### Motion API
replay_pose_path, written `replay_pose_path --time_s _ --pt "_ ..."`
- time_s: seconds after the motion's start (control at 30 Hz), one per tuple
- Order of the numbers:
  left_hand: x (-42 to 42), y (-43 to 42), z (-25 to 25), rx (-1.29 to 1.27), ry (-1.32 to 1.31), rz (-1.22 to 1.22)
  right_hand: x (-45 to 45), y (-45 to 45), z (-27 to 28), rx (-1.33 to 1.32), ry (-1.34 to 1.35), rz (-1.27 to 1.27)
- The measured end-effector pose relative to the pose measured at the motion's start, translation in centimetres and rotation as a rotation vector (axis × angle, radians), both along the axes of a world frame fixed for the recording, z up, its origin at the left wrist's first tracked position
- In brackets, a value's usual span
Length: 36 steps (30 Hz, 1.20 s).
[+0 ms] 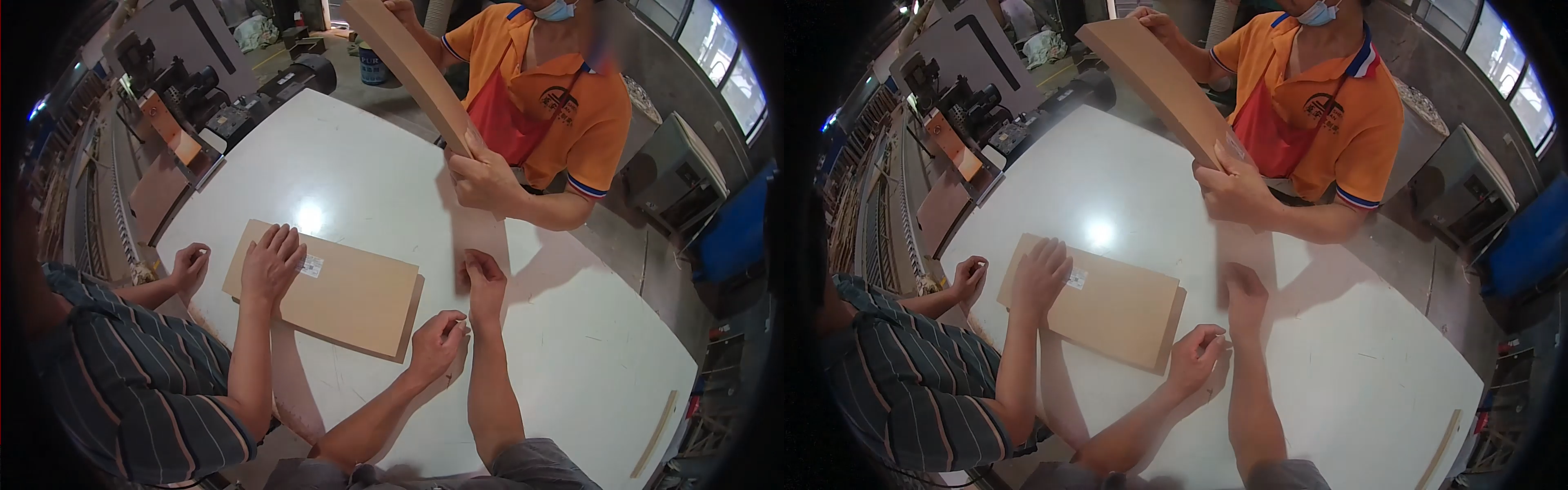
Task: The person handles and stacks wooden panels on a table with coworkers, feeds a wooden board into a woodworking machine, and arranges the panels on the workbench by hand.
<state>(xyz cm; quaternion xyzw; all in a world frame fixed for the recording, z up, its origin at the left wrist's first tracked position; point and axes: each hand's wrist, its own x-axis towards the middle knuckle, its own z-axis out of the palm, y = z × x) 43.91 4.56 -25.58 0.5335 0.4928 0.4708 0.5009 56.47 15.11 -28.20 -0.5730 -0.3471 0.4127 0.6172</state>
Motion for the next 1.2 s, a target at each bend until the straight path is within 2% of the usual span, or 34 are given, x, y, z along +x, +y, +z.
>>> replay_pose_path --time_s 0.13,0.33,0.73,1.2 --pt "0.2 0.0 -0.4 -0.036 -0.059 -0.008 -0.1 -0.2 0.2 0.032 0.002 -0.005" --pt "-0.1 0.0 -0.3 -0.007 0.029 -0.018 -0.3 -0.5 1.8 -0.044 0.041 0.019" --pt "0.0 0.0 -0.3 -0.03 0.0 -0.021 -0.6 -0.8 3.4 -0.09 0.072 0.042" --pt "-0.1 0.0 -1.4 -0.073 -0.009 -0.053 -0.8 -0.8 2.7 -0.074 0.078 0.056"
